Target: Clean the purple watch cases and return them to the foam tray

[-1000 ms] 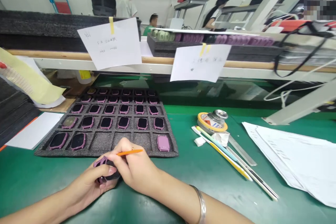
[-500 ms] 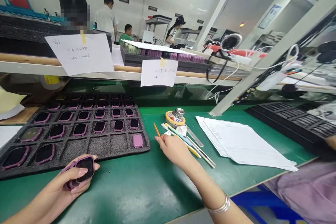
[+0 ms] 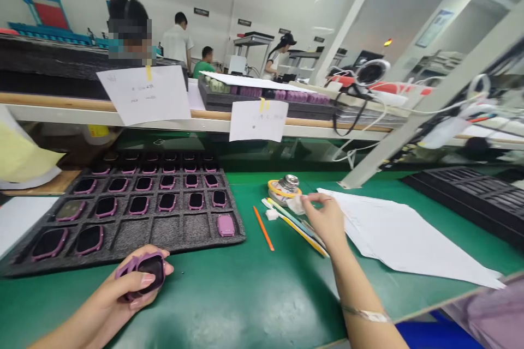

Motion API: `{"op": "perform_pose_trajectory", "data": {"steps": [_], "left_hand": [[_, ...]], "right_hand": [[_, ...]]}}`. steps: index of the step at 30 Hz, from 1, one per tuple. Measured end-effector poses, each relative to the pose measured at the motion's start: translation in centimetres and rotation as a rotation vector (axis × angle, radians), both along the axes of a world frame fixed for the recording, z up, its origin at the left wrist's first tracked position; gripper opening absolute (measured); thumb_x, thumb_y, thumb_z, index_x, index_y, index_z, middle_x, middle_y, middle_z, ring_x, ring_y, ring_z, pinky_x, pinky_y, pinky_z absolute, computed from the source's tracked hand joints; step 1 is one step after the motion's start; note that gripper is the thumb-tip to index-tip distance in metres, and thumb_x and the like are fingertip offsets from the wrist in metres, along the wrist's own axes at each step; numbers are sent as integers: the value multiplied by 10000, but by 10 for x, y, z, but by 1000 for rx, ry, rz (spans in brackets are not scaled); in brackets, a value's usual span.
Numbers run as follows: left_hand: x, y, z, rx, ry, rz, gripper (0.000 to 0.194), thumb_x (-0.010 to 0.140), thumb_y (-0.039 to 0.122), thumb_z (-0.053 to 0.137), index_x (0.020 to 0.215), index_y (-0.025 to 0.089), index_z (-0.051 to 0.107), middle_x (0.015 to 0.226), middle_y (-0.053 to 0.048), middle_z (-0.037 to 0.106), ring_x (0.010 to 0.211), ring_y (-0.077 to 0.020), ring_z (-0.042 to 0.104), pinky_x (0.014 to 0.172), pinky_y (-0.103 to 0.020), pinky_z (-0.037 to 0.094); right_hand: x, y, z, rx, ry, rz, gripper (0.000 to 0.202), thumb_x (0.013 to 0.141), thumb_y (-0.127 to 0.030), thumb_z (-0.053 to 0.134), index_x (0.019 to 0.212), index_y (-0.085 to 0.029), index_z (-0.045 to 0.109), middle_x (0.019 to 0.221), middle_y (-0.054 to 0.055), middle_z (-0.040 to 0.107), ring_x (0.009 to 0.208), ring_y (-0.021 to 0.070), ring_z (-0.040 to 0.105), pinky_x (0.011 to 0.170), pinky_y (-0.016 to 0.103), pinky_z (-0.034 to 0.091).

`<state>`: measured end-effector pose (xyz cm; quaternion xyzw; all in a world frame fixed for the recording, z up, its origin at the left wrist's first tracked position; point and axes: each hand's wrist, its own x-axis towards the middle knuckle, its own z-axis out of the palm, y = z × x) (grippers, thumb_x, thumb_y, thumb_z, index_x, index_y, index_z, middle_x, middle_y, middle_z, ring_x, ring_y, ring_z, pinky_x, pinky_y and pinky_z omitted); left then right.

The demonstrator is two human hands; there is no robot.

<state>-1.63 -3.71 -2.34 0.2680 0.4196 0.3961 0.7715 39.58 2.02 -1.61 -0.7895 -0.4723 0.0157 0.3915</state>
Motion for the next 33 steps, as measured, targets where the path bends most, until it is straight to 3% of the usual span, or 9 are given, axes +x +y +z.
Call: {"op": "perform_pose_trajectory", "data": {"steps": [3, 5, 8, 10, 14, 20, 24, 30, 33], "left_hand": [[1, 0, 2, 7, -11, -14, 383, 596, 212, 829, 958, 163, 714, 881, -91, 762, 538, -59, 385, 551, -234, 258], [1, 1, 3, 6, -15, -14, 383, 584, 206, 825, 946, 156, 708, 871, -93, 760, 553, -64, 395, 547, -230, 247], [1, 1, 2, 7, -33, -22, 376, 580, 209, 827, 926, 151, 692, 858, -88, 747, 555, -64, 403, 535, -226, 232], [1, 0, 2, 15, -70, -16, 338, 584, 203, 834, 877, 161, 670, 773, -33, 697, 553, -63, 408, 528, -221, 227], [0, -1, 1, 58, -58, 25, 334, 584, 205, 852, 829, 178, 626, 641, 51, 547, 571, -76, 426, 536, -215, 267], [0, -2, 5, 182, 92, -33, 340, 580, 281, 863, 767, 174, 600, 640, 38, 585, 555, -82, 444, 529, -223, 294], [-2, -6, 13, 131, -42, -98, 431, 586, 350, 893, 885, 168, 641, 817, -41, 714, 554, -68, 468, 510, -209, 270], [-5, -9, 15, 40, -202, -112, 451, 565, 328, 929, 902, 169, 675, 810, -47, 740, 495, -36, 461, 480, -188, 232], [-5, -8, 13, 35, -252, -103, 408, 589, 295, 918, 903, 165, 693, 818, -54, 745, 484, -24, 456, 479, -180, 235]], "right_hand": [[-46, -6, 14, 153, 47, 142, 254, 919, -432, 542, 760, -237, 509, 1019, 124, 709, 976, 267, 674, 808, 394, 526], [-92, -16, 24, 161, 72, 324, 213, 862, -443, 607, 791, -248, 559, 875, 58, 722, 852, 244, 692, 762, 362, 525], [-166, -32, 36, 107, 10, 872, 105, 897, -333, 650, 840, -246, 642, 733, 5, 696, 646, 172, 642, 609, 289, 479], [-206, -38, 40, 190, -20, 1119, 71, 931, -280, 642, 879, -233, 642, 769, 9, 710, 685, 162, 645, 642, 280, 479], [-246, -38, 34, 208, -27, 1220, 126, 936, -225, 606, 814, -212, 576, 745, 14, 663, 669, 156, 609, 612, 263, 453], [-238, -38, 28, 28, -121, 1127, 210, 890, -124, 553, 718, -221, 482, 659, -20, 582, 571, 133, 567, 522, 225, 406], [-193, -36, 28, -41, -298, 1083, 238, 945, -166, 488, 715, -225, 504, 650, -8, 608, 572, 140, 605, 535, 232, 453], [-87, -17, 39, -15, -952, 546, 459, 1021, -372, 341, 647, -225, 562, 620, 96, 589, 461, 212, 573, 441, 343, 412], [-93, -23, 51, 115, -1082, 552, 501, 1039, -415, 280, 851, -165, 671, 777, 175, 641, 608, 299, 648, 532, 431, 494]]}}
